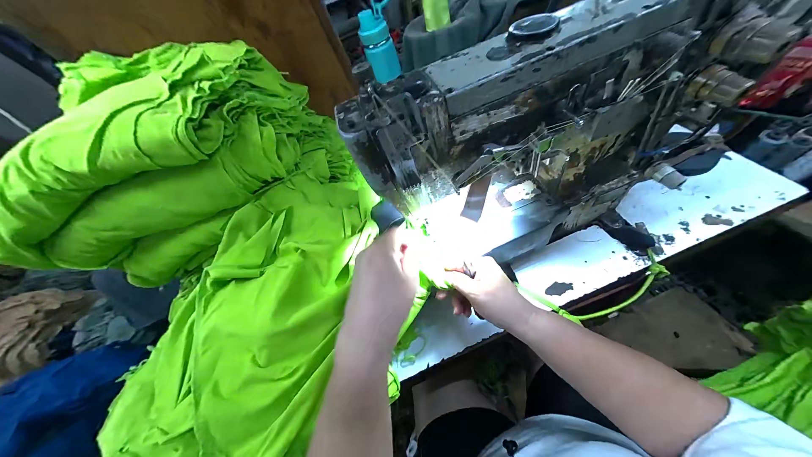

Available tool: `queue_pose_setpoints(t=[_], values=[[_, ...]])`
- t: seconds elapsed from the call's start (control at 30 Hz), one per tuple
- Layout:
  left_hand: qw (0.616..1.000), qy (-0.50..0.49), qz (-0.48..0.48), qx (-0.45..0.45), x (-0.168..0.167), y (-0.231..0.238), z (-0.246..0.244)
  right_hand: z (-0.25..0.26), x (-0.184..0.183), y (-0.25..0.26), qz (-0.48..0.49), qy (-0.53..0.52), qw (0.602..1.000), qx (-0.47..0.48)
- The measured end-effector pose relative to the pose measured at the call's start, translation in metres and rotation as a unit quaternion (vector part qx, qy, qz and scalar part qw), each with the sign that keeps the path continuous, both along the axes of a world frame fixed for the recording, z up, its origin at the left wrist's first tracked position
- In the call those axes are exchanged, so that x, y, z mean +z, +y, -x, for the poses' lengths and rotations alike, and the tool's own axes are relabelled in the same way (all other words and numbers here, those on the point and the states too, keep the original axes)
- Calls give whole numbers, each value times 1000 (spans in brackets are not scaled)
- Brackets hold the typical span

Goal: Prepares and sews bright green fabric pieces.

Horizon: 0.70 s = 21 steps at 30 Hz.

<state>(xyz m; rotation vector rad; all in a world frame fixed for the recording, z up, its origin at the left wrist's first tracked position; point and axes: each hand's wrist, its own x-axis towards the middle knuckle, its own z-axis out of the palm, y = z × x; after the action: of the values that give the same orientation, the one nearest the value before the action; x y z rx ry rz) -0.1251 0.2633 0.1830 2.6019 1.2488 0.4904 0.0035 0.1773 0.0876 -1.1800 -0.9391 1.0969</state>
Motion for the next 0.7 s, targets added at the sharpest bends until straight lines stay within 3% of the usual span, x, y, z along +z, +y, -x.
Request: queue_pose_setpoints(t=[0.13, 0.27, 0.37, 0.43, 0.5, 0.57, 0.63, 0.7], values=[[986, -151, 68, -6, -36, 5, -5, -1, -3, -1, -16, -37, 999, 2], [906, -337, 256, 14, -37, 21, -9, -3, -3, -1, -9, 16, 1000, 17], [869, -387, 305, 44, -34, 16, -6, -6, 1, -2, 44, 105, 992, 50], [812, -467, 346, 51, -27, 4, -7, -13, 3, -2, 68, 132, 985, 82], [740, -554, 379, 45, -19, -9, -9, -18, 12, -1, 63, -15, 994, 87], [697, -598, 394, 33, -14, -20, -8, -13, 26, -2, 23, -284, 958, 42], [721, -576, 385, 1, -8, -27, -4, -9, 35, -5, -26, -420, 907, 30], [807, -500, 308, -60, -4, -25, 5, -12, 38, -9, -72, -401, 912, 38]])
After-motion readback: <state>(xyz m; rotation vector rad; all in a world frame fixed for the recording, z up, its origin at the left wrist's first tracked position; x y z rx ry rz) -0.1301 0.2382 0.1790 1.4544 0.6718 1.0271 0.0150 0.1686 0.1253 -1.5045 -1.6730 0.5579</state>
